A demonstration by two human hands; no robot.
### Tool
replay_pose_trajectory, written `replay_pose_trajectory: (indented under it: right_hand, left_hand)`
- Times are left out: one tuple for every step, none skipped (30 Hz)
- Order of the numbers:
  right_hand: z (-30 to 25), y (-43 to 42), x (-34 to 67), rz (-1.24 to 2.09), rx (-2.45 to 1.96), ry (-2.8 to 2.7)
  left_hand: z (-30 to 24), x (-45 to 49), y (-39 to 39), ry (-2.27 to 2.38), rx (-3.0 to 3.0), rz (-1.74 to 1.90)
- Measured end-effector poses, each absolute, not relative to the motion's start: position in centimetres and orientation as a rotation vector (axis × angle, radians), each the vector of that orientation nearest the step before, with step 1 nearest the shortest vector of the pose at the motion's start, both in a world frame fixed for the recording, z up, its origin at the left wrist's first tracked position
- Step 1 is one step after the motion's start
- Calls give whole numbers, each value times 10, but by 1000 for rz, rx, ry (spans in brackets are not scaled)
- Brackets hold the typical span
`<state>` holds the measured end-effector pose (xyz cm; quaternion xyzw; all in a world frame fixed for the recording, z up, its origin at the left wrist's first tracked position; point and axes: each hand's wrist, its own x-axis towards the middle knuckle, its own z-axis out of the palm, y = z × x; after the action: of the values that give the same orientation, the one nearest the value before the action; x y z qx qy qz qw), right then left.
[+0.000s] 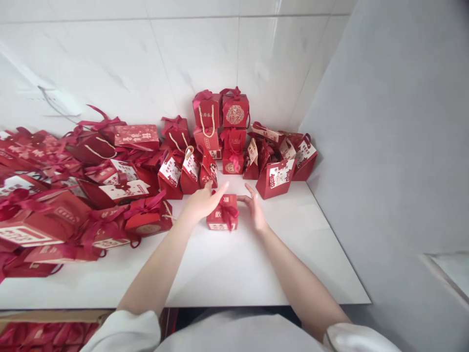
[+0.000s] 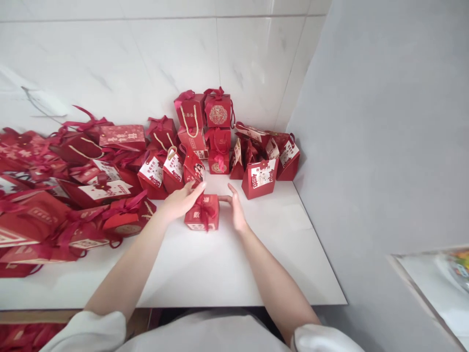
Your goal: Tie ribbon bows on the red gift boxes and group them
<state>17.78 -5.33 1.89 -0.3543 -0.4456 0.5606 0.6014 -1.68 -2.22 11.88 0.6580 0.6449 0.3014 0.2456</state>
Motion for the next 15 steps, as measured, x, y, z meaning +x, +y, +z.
replay_pose_trajectory:
  right_hand:
    - [20,-53,180,1286,-841,-986]
    - [20,-52,183,1283,-860,-930]
    - [19,-51,185,1292,-874,-874]
    - [19,-49,188,1306,-880,-829]
    - [17,-47,190,1323,-884,-796]
    - [16,-45,191,1337,-886,-774]
    - [14,-43,192,1348,-886,-762]
    - [13,-41,193,1353,-885,-754]
    - [12,-40,194,1357,-886,-748]
    - [11,-40,195,1360,-890,-741]
    - [10,-39,195,1364,-897,-737]
    - [9,-38,197,1368,-908,-735]
    - [8,-38,198,1373,-921,-736]
    - [7,-38,200,1378,-937,-737]
    - [6,-37,202,1383,-952,-737]
  left_hand:
    - [124,-14,-24,1719,1886,735]
    - [128,-10,-28,1651,1983,644]
    - [130,-6,-32,1571,2080,560]
    - [131,-2,-39,1494,2169,483]
    - [131,4,-47,1432,2242,410]
    - [130,9,-57,1397,2296,337]
    - [129,15,-67,1382,2331,266]
    - [128,21,-77,1378,2351,211]
    - [129,24,-86,1376,2360,184]
    - [132,25,-92,1370,2357,186]
    - [139,21,-96,1354,2339,211]
    - [148,12,-98,1332,2296,249]
    - [160,-3,-98,1329,2226,321]
    - [174,-25,-98,1327,2137,371]
    - [189,-52,-99,1379,1998,494]
